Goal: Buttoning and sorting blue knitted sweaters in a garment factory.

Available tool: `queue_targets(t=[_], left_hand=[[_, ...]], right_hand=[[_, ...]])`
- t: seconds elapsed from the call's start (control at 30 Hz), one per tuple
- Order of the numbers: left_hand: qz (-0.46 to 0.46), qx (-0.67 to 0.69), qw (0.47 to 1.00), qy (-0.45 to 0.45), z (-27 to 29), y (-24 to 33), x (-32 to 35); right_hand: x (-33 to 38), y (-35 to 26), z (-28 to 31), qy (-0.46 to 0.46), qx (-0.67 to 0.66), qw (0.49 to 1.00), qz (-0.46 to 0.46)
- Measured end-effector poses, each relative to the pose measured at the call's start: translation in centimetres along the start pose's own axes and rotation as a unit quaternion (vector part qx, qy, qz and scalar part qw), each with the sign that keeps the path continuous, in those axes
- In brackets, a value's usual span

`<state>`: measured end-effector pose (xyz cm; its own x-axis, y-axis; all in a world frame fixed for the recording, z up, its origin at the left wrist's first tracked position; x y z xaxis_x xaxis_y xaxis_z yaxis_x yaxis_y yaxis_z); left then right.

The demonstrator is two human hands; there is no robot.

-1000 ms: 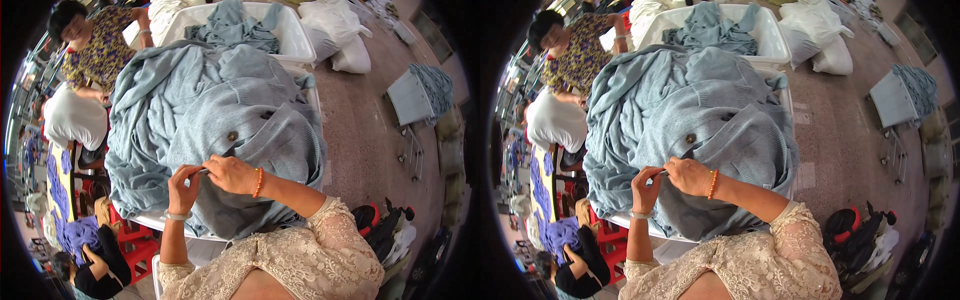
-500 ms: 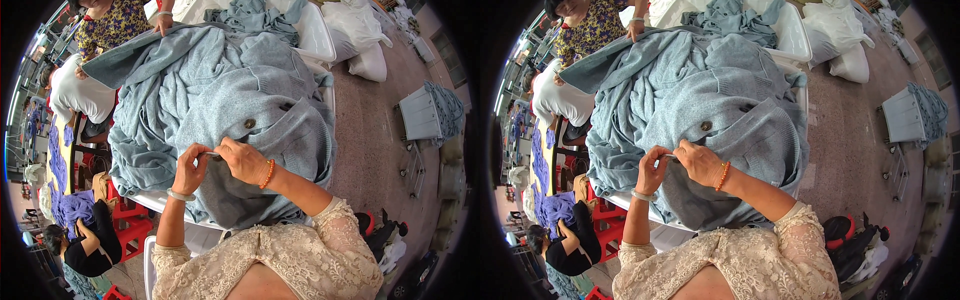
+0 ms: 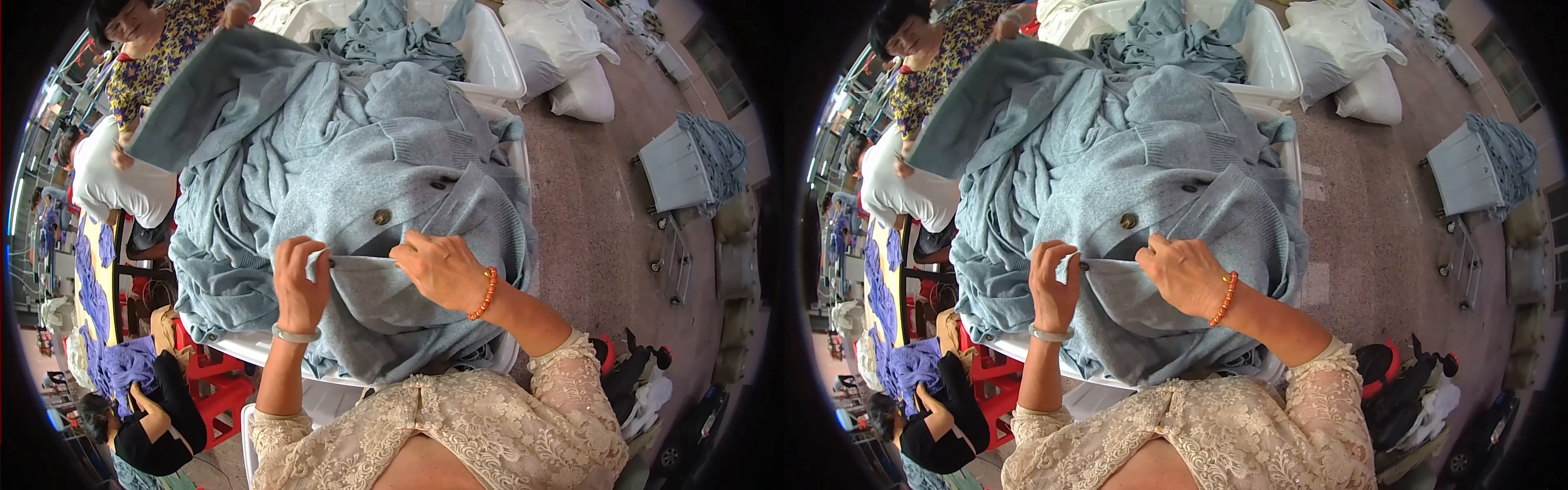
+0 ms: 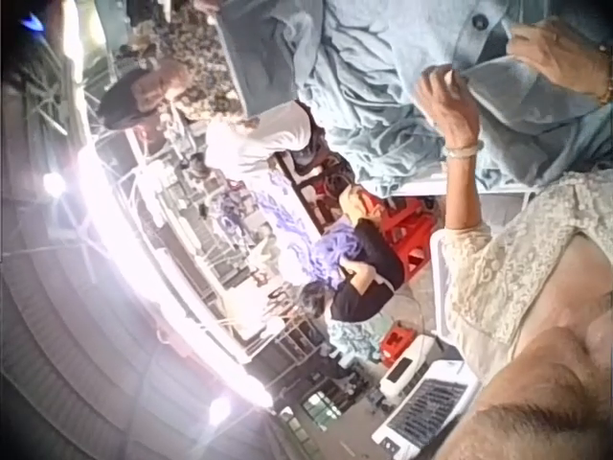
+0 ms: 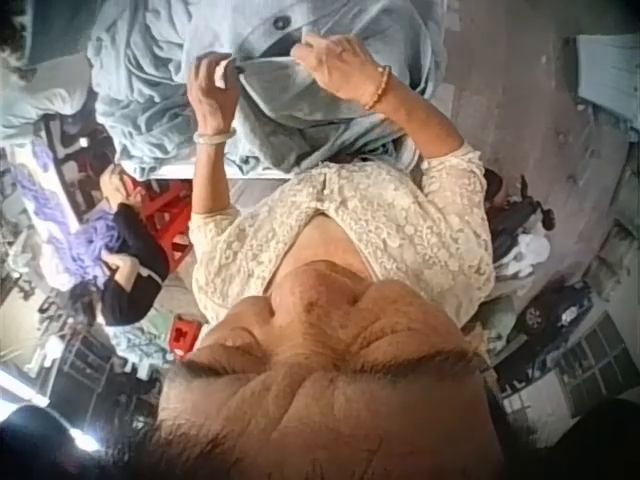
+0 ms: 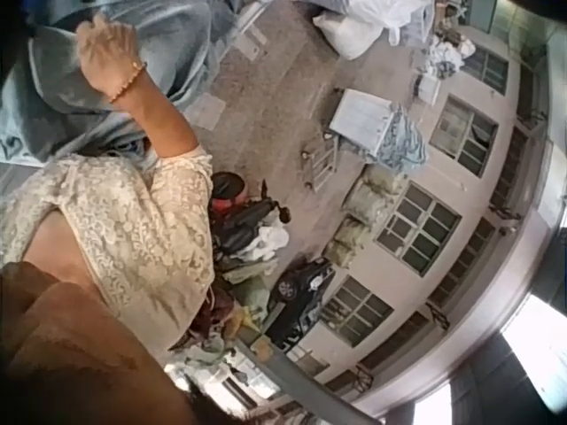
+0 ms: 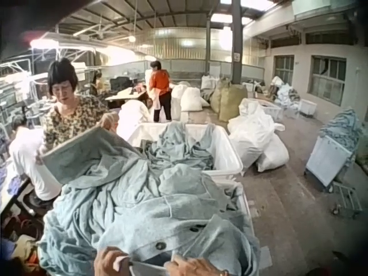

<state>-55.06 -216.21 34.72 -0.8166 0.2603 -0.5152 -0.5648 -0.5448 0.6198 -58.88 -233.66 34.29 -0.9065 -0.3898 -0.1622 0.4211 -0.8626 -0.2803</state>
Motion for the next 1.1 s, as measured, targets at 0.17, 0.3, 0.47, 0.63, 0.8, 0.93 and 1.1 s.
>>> queue_targets(t=[0.17,0.3,0.47,0.63,0.8,0.93,1.1], left_hand=[[-0.057,0.031,0.995,-0.078,-5.6,4.7,-3.1],[0.044,0.066,0.988,-0.136,-9.0,1.1,-3.6],[0.027,0.081,0.985,-0.153,-8.6,2.2,-3.9],[0.254,0.352,0.874,-0.219,-9.8,-0.4,-2.1],[0.280,0.382,0.856,-0.209,-9.7,-1.1,-1.7],[0.165,0.334,0.902,-0.220,-8.5,1.4,-1.7],[0.027,0.148,0.967,-0.207,-7.0,3.6,-2.1]], right_hand=[[0.0,-0.8,0.2,0.059,0.025,0.998,0.018],[0.2,-0.1,0.4,0.047,0.015,0.999,-0.002],[0.3,0.5,0.4,0.078,-0.022,0.997,0.004],[0.3,0.9,0.0,0.121,-0.055,0.991,-0.020],[0.5,0.9,0.5,0.159,-0.070,0.984,-0.034],[0.2,2.0,-1.0,0.119,-0.060,0.990,-0.042],[0.0,1.9,-0.7,0.095,-0.088,0.991,-0.029]])
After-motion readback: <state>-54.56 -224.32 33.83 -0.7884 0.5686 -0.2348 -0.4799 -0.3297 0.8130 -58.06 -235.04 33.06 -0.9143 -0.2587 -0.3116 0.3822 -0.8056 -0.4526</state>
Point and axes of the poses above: each hand's wrist, its own x-axis away from the middle knuckle, its own z-axis out of the back of the hand, y = z × x, the point moved 8 cm from there along -x, towards the middle knuckle, and after that the axes turned 6 degrees about x, right-handed, at the moved point
